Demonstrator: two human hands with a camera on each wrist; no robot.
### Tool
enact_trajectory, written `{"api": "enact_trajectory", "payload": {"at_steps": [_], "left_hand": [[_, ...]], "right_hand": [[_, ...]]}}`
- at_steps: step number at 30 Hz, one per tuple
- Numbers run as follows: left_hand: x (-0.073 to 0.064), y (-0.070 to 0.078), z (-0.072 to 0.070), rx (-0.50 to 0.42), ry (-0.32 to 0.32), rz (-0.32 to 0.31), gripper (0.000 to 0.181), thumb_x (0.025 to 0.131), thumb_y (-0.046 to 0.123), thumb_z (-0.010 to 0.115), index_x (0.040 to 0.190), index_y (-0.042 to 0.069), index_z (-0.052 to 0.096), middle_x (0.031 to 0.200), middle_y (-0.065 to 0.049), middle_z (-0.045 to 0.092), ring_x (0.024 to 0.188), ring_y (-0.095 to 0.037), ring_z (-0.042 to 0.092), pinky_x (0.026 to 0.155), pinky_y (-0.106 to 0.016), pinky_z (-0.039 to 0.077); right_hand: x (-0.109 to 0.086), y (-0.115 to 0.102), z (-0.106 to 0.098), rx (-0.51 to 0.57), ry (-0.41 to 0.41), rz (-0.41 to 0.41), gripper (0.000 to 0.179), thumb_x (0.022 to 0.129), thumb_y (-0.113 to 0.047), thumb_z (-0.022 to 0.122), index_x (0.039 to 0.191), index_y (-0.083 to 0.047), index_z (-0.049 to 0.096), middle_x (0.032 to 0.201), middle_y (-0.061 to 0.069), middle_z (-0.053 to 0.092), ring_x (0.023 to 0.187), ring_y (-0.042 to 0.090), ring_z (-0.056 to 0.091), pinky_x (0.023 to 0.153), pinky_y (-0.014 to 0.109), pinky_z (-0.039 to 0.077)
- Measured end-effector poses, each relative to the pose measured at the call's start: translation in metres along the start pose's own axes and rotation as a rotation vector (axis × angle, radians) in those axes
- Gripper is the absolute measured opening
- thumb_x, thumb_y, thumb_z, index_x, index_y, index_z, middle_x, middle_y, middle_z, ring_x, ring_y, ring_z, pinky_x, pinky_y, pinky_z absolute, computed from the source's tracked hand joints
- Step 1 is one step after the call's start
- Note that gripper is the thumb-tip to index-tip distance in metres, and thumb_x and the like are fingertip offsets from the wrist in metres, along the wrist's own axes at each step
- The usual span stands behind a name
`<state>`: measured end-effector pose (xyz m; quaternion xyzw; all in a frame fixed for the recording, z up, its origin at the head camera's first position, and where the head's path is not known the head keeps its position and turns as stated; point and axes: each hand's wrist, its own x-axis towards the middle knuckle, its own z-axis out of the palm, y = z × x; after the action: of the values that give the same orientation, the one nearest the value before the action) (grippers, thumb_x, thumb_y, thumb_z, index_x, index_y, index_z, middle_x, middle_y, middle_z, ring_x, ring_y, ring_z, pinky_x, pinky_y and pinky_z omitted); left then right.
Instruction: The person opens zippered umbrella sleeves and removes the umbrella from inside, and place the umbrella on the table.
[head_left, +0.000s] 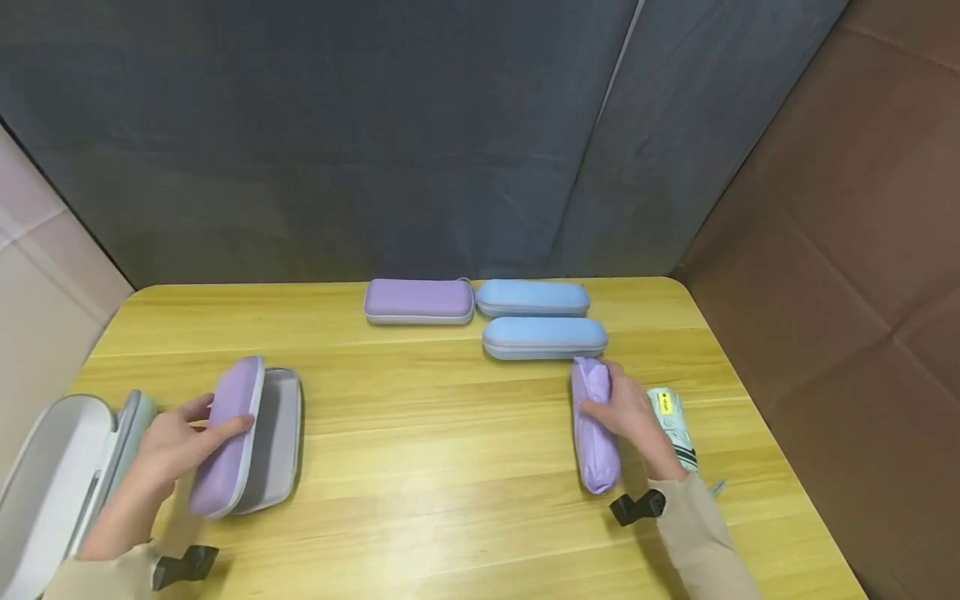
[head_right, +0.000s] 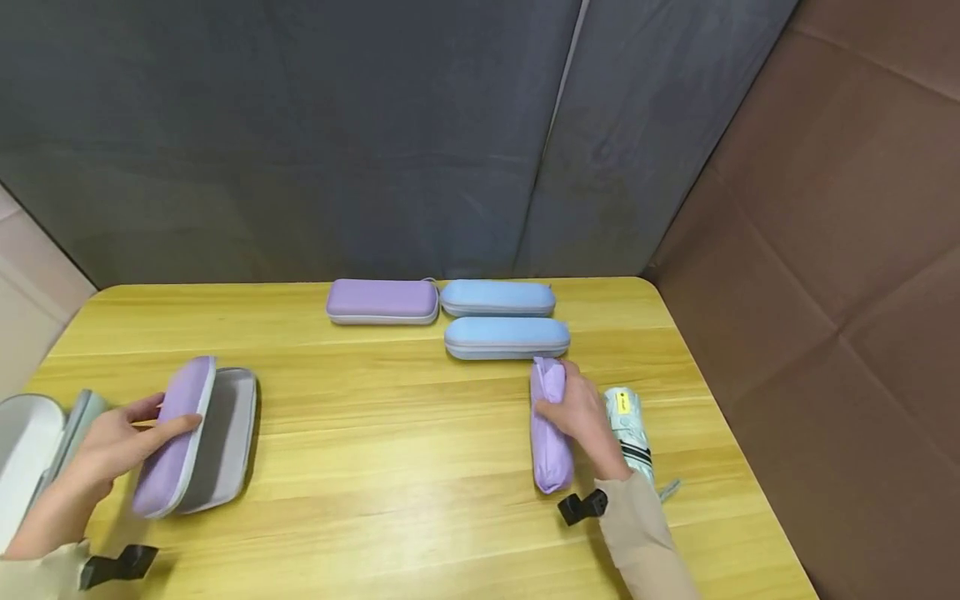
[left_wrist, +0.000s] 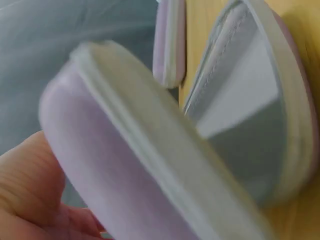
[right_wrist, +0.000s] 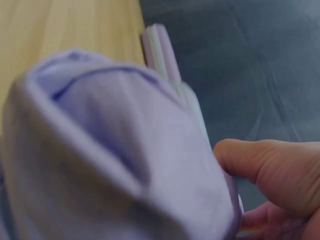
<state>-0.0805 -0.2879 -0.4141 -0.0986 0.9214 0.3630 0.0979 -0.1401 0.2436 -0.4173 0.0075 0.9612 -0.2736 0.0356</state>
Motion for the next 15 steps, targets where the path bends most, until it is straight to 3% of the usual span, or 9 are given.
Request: {"api": "enact_trajectory", "payload": {"at_steps": [2, 7, 10, 15], "left_hand": [[0.0, -0.001, -0.001, 0.105, 0.071, 0.036, 0.088, 0.086, 0.04, 0.062, 0.131, -0.026, 0.024, 0.117, -0.046, 0.042, 0.092, -0.051, 0.055, 0.064, -0.041, 0.052], [-0.001, -0.006, 0.003, 0.279, 0.237, 0.12, 0.08, 0.076, 0.03, 0.071, 0.117, -0.03, 0.037, 0.094, -0.048, 0.045, 0.083, -0.054, 0.047, 0.062, -0.056, 0.044], [-0.003, -0.007, 0.005, 0.311, 0.282, 0.09, 0.075, 0.073, 0.027, 0.073, 0.112, -0.028, 0.039, 0.089, -0.044, 0.041, 0.08, -0.052, 0.044, 0.055, -0.053, 0.04], [-0.005, -0.007, 0.004, 0.296, 0.267, -0.012, 0.074, 0.073, 0.026, 0.073, 0.112, -0.024, 0.034, 0.096, -0.041, 0.034, 0.082, -0.054, 0.04, 0.048, -0.054, 0.039]], "right_hand": [[-0.004, 0.009, -0.003, -0.043, 0.003, 0.015, 0.077, 0.075, -0.021, 0.072, 0.136, 0.008, 0.034, 0.119, 0.034, 0.053, 0.102, 0.044, 0.056, 0.083, 0.052, 0.048], [-0.012, 0.022, -0.01, -0.133, 0.005, 0.059, 0.076, 0.075, -0.022, 0.07, 0.135, 0.009, 0.036, 0.116, 0.035, 0.054, 0.099, 0.046, 0.056, 0.079, 0.054, 0.048], [-0.013, 0.026, -0.013, -0.18, 0.016, 0.054, 0.074, 0.075, -0.021, 0.069, 0.134, 0.01, 0.036, 0.112, 0.035, 0.056, 0.095, 0.046, 0.058, 0.075, 0.054, 0.049], [-0.015, 0.029, -0.017, -0.233, 0.031, 0.043, 0.072, 0.073, -0.021, 0.07, 0.131, 0.01, 0.039, 0.108, 0.033, 0.058, 0.091, 0.045, 0.059, 0.072, 0.053, 0.049]]}}
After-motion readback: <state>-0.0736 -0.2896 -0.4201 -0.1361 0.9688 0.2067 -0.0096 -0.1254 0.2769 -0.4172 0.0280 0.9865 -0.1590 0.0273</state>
